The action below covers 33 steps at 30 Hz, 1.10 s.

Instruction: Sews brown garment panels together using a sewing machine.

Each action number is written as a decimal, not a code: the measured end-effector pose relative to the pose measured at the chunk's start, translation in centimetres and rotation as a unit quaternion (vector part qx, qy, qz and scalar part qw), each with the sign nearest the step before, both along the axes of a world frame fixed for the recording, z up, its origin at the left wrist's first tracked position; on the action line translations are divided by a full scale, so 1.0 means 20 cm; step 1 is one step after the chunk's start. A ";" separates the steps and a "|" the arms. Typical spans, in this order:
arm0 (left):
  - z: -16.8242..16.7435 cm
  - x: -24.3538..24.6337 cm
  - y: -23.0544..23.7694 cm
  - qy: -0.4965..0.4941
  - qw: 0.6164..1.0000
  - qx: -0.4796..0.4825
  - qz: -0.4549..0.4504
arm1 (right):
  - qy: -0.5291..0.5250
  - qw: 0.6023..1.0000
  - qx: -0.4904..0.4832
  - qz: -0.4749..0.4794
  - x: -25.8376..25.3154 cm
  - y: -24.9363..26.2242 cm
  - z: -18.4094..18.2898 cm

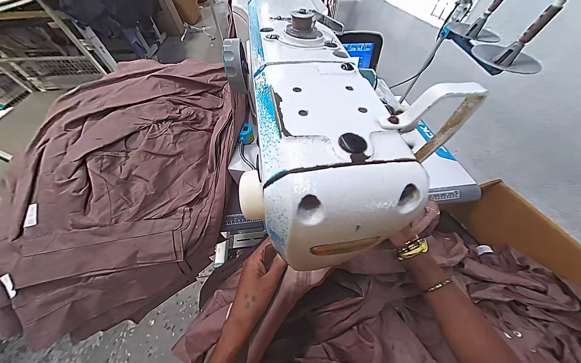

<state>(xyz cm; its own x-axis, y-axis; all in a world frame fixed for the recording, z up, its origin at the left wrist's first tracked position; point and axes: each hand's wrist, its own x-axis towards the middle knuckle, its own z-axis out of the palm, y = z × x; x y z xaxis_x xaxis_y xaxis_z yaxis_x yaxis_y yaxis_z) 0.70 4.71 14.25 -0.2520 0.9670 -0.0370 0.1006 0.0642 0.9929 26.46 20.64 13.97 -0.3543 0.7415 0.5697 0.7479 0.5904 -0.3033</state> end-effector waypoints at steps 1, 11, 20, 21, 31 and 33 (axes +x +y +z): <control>0.00 0.00 0.00 -0.002 1.000 -0.001 -0.003 | 0.029 0.999 0.005 0.014 0.02 0.01 -0.01; -0.01 -0.03 0.00 0.155 0.986 0.057 -0.010 | 0.180 0.982 -0.051 0.034 -0.13 -0.16 0.17; 0.04 -0.05 -0.17 0.154 0.951 0.212 -0.164 | -0.022 0.959 0.156 0.234 -0.35 -0.38 0.16; 0.05 -0.07 -0.19 0.134 0.957 0.205 -0.153 | 0.016 0.963 0.099 0.251 -0.33 -0.39 0.15; -0.07 -0.53 -0.16 0.163 0.986 0.018 0.033 | 0.118 0.944 -0.288 0.104 -0.35 -0.40 0.15; -0.08 -0.53 -0.17 0.167 0.985 0.019 0.036 | 0.107 0.937 -0.316 0.107 -0.36 -0.39 0.17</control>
<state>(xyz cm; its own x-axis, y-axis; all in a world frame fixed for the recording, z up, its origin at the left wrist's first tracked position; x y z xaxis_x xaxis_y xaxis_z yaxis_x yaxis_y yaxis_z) -9.92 1.36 12.59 -0.3119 0.9453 0.0955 0.4195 0.0468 0.9066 19.16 12.81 17.41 -0.4608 0.8798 0.1165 0.5149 0.3719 -0.7724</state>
